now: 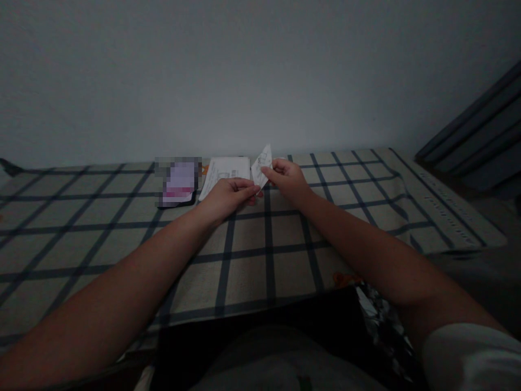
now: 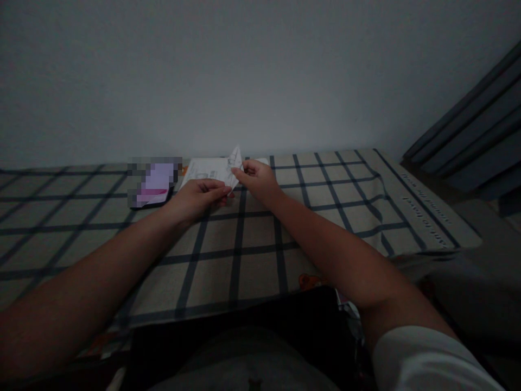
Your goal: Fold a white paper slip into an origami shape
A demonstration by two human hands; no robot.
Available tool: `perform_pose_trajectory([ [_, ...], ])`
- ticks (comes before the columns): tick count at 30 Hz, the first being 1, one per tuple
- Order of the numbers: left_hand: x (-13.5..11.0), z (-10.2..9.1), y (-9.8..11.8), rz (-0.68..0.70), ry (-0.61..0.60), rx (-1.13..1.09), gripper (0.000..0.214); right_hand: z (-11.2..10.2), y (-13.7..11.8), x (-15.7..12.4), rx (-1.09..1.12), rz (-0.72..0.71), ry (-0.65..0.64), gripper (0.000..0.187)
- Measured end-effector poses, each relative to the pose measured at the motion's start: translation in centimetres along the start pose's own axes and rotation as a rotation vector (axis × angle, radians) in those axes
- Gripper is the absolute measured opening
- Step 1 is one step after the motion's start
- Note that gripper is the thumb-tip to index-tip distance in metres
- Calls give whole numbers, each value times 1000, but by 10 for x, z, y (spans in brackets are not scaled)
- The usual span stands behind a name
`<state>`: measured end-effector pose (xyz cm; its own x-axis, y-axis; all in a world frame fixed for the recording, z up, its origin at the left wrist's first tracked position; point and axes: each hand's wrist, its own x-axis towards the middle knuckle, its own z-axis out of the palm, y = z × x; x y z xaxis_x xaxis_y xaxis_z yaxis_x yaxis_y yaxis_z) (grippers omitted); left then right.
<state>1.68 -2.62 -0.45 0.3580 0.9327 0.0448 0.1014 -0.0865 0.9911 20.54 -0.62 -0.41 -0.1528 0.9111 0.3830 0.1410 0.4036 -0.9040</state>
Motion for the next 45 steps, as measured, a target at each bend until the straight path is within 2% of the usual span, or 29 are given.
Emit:
perform_pose_trajectory([
  [7,-4,4,9,10,49,62,31,1,-2,0,27,-10,19,36],
  [11,-2,3,7,13,47,78,32,2,-3,-1,55,-6,19,37],
  [19,-2,4,0,-45,16,-31,32,-1,1,5,81,6,68,36],
  [38,-4,4,4,-9,10,101,24,2,-5,1,122,-8,49,33],
  [45,-5,5,8,-10,38,74,32,2,-2,0,79,-13,33,38],
])
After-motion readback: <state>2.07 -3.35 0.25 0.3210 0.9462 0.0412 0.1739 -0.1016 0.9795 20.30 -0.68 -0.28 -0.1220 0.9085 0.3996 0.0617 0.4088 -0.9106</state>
